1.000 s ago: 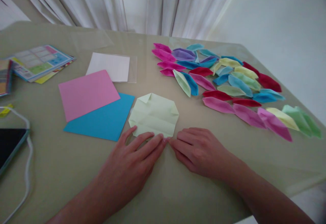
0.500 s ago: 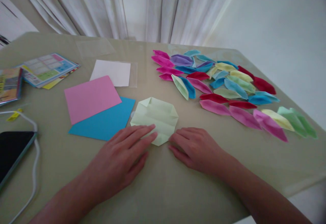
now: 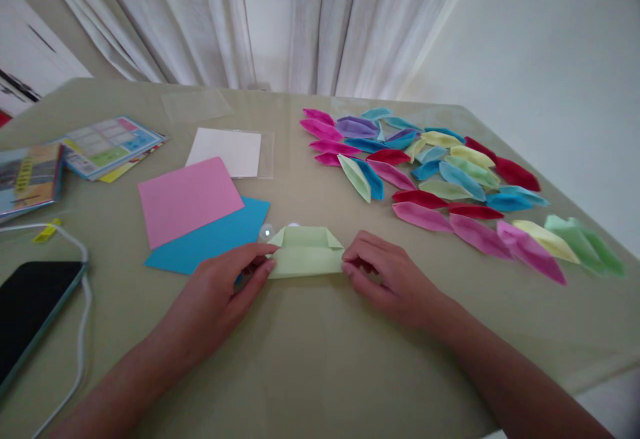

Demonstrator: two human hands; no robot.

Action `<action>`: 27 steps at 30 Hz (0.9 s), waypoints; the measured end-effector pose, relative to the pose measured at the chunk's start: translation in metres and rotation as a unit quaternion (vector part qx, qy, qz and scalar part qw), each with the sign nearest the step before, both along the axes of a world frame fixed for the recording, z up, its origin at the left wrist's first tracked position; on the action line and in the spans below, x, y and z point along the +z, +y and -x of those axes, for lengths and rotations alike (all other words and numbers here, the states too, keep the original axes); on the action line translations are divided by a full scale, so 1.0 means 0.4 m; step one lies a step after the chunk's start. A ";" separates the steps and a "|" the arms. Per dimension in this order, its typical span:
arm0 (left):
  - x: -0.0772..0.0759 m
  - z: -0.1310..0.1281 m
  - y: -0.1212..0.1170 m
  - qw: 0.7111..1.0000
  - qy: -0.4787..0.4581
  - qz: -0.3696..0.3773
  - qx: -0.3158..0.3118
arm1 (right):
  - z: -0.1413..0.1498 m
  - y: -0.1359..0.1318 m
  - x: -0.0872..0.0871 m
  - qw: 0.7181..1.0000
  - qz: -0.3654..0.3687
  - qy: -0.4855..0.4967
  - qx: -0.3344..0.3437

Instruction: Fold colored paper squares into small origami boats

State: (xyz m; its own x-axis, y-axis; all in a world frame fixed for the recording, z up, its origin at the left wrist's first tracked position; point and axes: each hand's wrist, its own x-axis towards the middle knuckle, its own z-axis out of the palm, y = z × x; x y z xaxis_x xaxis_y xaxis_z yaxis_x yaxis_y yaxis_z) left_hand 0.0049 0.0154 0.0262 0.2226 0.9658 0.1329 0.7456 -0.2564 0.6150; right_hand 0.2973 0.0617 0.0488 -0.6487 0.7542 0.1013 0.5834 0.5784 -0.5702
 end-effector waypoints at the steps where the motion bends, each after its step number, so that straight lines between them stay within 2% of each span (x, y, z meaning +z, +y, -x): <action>1: 0.000 -0.005 -0.002 1.000 -0.014 0.014 0.009 | 0.002 0.003 -0.001 1.000 0.019 0.011 -0.021; 3: -0.006 -0.013 -0.004 1.000 -0.011 0.011 0.023 | 0.006 0.007 -0.009 0.997 0.052 0.020 -0.059; 6: -0.017 -0.022 -0.007 0.998 0.032 -0.040 0.032 | 0.012 0.010 -0.030 0.992 0.078 0.020 -0.092; 13: -0.033 -0.028 -0.011 0.984 0.139 -0.105 0.045 | 0.022 0.013 -0.061 0.991 0.053 0.005 -0.121; 17: -0.042 -0.025 -0.007 0.983 0.155 -0.089 0.036 | 0.027 0.012 -0.065 0.992 0.026 -0.019 -0.122; 21: -0.042 -0.025 -0.003 0.991 0.117 -0.051 0.040 | 0.026 0.010 -0.065 0.994 -0.003 -0.034 -0.107; 27: -0.039 -0.023 -0.004 0.997 0.063 0.018 0.041 | 0.022 0.010 -0.066 0.995 0.009 -0.026 -0.098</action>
